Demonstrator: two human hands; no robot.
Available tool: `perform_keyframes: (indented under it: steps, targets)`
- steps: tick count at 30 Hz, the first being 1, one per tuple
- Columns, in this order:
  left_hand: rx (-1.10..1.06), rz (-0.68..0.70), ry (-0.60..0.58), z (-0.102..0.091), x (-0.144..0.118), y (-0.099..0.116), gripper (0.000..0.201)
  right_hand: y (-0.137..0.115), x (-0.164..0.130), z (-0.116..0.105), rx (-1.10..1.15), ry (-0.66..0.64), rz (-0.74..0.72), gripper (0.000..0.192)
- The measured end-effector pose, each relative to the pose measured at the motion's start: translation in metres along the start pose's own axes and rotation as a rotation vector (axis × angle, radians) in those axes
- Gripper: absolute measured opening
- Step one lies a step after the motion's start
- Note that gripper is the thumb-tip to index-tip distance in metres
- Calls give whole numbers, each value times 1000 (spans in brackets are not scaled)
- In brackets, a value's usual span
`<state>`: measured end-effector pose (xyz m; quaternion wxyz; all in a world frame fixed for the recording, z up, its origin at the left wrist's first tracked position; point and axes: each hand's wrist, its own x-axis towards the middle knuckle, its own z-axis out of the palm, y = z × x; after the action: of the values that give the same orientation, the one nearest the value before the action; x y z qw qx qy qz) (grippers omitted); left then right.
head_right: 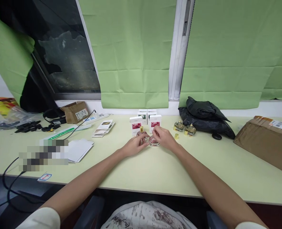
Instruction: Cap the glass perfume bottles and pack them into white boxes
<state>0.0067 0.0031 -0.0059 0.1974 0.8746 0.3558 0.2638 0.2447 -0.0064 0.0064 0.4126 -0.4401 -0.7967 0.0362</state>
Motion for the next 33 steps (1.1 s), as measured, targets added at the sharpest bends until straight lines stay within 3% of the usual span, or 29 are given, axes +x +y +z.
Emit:
perform_keyframes:
  steps: [13, 21, 33]
  targets:
    - [34, -53, 22, -3, 0, 1, 42, -17, -3, 12, 170, -78, -35, 19]
    - [16, -44, 1, -12, -2, -2, 42, -20, -2, 13, 214, -59, -33, 19]
    - [13, -28, -14, -11, -2, -6, 42, -14, -1, 16, 317, -77, 78, 28]
